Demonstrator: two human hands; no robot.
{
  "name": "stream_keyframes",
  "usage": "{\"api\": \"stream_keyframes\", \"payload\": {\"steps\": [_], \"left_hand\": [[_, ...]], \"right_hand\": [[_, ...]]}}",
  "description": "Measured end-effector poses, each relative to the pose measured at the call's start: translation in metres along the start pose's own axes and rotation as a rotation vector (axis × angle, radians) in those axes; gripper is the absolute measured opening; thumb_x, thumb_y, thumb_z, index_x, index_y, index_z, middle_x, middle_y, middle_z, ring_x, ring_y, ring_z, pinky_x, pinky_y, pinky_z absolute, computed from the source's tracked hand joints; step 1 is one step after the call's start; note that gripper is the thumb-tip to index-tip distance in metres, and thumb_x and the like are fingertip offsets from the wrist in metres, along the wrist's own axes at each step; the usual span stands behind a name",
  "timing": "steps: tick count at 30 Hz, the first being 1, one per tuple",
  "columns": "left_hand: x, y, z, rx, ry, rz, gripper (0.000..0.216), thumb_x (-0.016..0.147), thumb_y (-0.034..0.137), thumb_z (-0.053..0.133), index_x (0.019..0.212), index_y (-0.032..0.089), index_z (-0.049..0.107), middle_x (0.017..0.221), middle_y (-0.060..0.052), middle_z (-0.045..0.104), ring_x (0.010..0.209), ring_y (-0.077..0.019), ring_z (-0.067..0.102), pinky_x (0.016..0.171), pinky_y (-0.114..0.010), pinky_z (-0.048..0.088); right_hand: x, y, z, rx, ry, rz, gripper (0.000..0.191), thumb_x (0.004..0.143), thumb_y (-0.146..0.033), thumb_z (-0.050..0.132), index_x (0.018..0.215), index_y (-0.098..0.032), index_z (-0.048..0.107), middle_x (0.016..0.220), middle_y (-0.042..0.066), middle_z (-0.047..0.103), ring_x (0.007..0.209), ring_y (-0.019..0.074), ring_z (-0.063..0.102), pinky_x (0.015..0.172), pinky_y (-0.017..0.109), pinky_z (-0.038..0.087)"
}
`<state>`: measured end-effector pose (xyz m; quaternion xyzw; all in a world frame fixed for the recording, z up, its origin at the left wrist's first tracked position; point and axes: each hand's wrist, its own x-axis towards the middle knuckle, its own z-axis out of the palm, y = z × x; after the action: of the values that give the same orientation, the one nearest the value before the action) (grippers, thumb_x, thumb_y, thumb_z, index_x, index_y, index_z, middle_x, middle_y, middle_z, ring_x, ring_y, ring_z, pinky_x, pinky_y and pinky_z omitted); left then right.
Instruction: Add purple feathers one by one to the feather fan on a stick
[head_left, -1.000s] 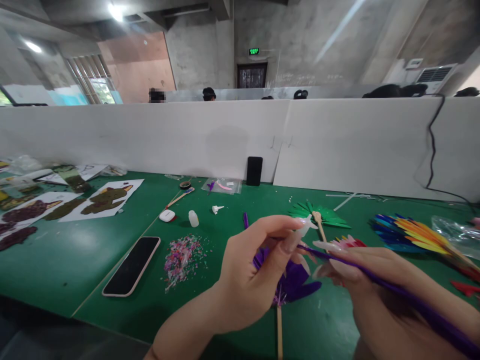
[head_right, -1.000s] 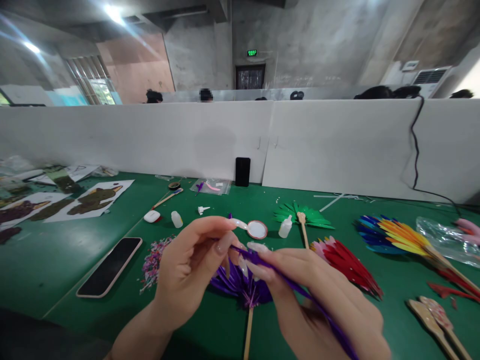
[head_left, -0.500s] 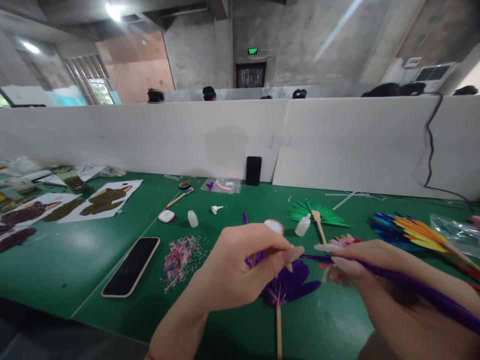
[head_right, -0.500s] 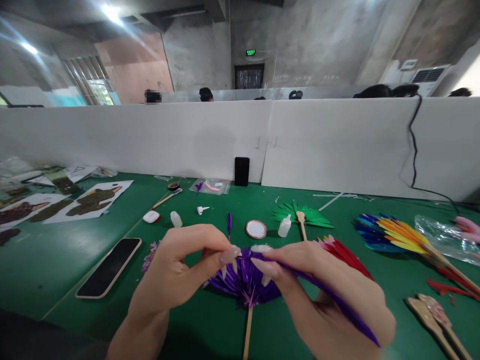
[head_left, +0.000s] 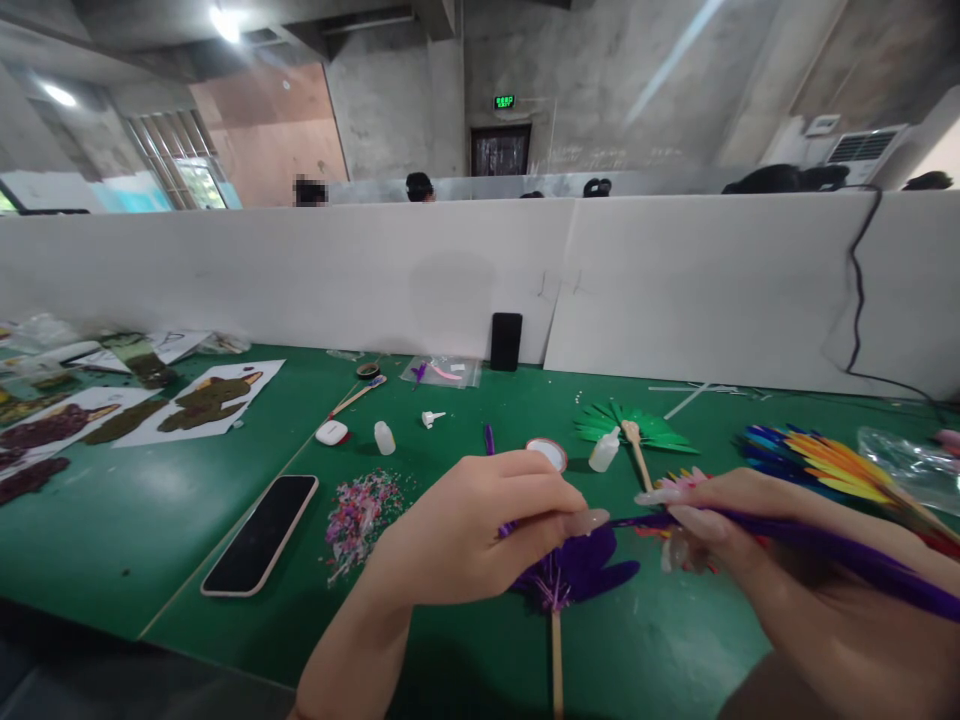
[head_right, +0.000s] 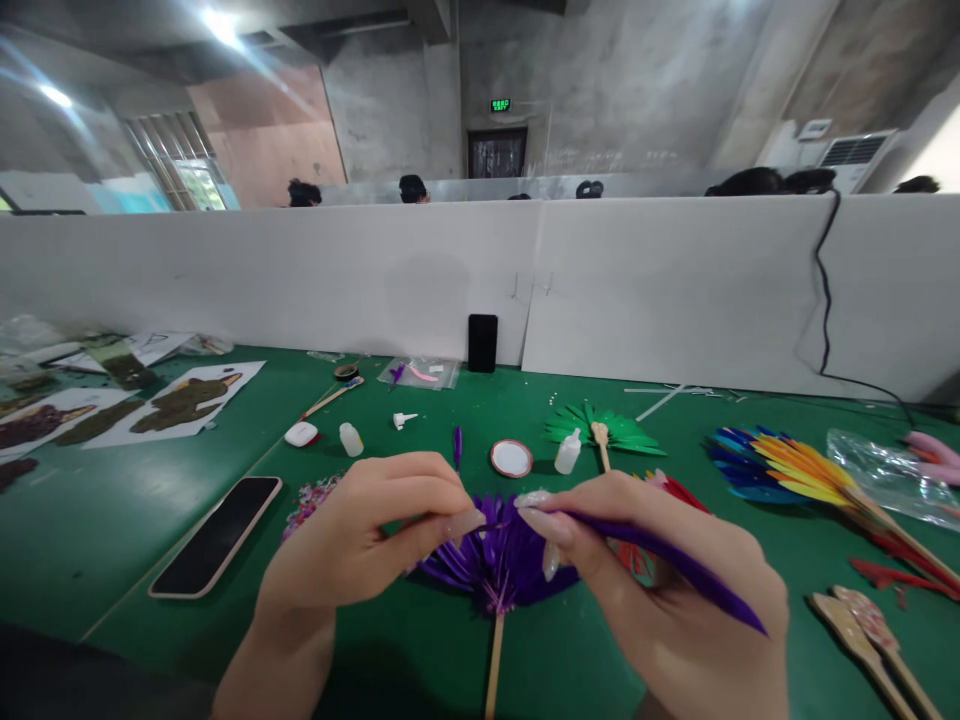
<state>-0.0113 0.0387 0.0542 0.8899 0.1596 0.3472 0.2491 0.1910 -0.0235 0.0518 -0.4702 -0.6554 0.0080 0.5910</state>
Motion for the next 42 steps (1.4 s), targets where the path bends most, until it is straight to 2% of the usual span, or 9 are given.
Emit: {"api": "stream_keyframes", "payload": {"steps": [7,17,22,26,28,31,36,40,42], "left_hand": [[0.004,0.000,0.001,0.061,-0.030,-0.009,0.018,0.094,0.020,0.048,0.083,0.015,0.062,0.081,-0.004,0.060,0.073,-0.0108,0.056,0.064,-0.020,0.045],[-0.003,0.011,-0.001,0.044,-0.163,0.189,0.012,0.085,0.012,0.045,0.076,0.019,0.046,0.068,0.001,0.053,0.061,-0.0099,0.049,0.054,-0.021,0.039],[-0.006,0.016,-0.001,-0.101,0.078,0.230,0.019,0.077,0.008,0.045,0.064,0.020,0.040,0.054,0.004,0.047,0.047,-0.0068,0.044,0.040,-0.018,0.033],[-0.014,0.017,-0.013,-0.180,0.178,0.176,0.025,0.087,0.015,0.043,0.063,0.021,0.038,0.050,0.004,0.042,0.046,-0.0088,0.042,0.041,-0.022,0.033],[-0.019,0.014,-0.023,-0.071,0.265,0.092,0.029,0.091,0.018,0.042,0.063,0.021,0.037,0.053,0.004,0.040,0.048,-0.0094,0.039,0.044,-0.023,0.031],[-0.023,0.006,-0.038,0.274,0.302,-0.183,0.034,0.094,0.022,0.041,0.061,0.020,0.033,0.056,0.004,0.035,0.050,-0.0100,0.033,0.048,-0.024,0.029],[-0.029,-0.035,-0.060,0.514,-0.013,-0.761,0.039,0.090,0.042,0.043,0.058,0.020,0.039,0.056,0.003,0.046,0.053,-0.0127,0.044,0.052,-0.025,0.031],[-0.039,-0.083,-0.073,0.365,-0.154,-1.142,0.028,0.078,0.040,0.054,0.061,0.019,0.052,0.052,0.002,0.055,0.050,-0.0149,0.056,0.054,-0.025,0.039],[-0.044,-0.098,-0.078,0.331,-0.170,-1.213,0.021,0.070,0.036,0.061,0.062,0.018,0.056,0.053,0.001,0.058,0.051,-0.0157,0.058,0.052,-0.024,0.042]], "right_hand": [[-0.002,0.003,0.002,0.064,-0.023,0.039,0.008,0.081,-0.023,0.068,0.079,-0.031,0.070,0.060,-0.007,0.064,0.049,0.0103,0.058,0.048,0.023,0.048],[0.003,-0.001,0.002,0.340,-0.204,0.043,0.011,0.082,-0.020,0.068,0.076,-0.029,0.070,0.056,-0.006,0.066,0.039,0.0085,0.057,0.040,0.018,0.048],[0.003,-0.004,0.004,0.522,-0.282,0.092,0.007,0.081,-0.022,0.069,0.080,-0.029,0.072,0.059,-0.006,0.068,0.037,0.0069,0.057,0.040,0.016,0.050],[-0.001,0.005,0.003,0.521,-0.204,0.136,0.013,0.082,-0.018,0.066,0.084,-0.029,0.072,0.054,-0.005,0.065,0.040,0.0109,0.059,0.037,0.019,0.049],[-0.002,0.008,0.002,0.495,-0.156,0.133,0.015,0.082,-0.016,0.065,0.084,-0.028,0.073,0.056,-0.003,0.065,0.040,0.0120,0.058,0.036,0.020,0.049],[-0.002,0.010,0.002,0.439,-0.106,0.118,0.013,0.080,-0.015,0.066,0.080,-0.026,0.073,0.057,-0.002,0.066,0.039,0.0120,0.057,0.037,0.022,0.049],[-0.002,0.006,0.005,0.377,-0.063,0.137,0.008,0.079,-0.018,0.068,0.080,-0.025,0.072,0.058,-0.003,0.065,0.041,0.0116,0.057,0.038,0.023,0.048],[-0.003,0.007,0.006,0.337,-0.072,0.150,0.005,0.080,-0.021,0.068,0.078,-0.024,0.071,0.057,-0.003,0.064,0.043,0.0120,0.057,0.039,0.024,0.047],[-0.004,0.008,0.007,0.338,-0.072,0.129,0.006,0.080,-0.019,0.067,0.080,-0.024,0.071,0.061,-0.002,0.066,0.044,0.0120,0.058,0.040,0.024,0.047]]}}
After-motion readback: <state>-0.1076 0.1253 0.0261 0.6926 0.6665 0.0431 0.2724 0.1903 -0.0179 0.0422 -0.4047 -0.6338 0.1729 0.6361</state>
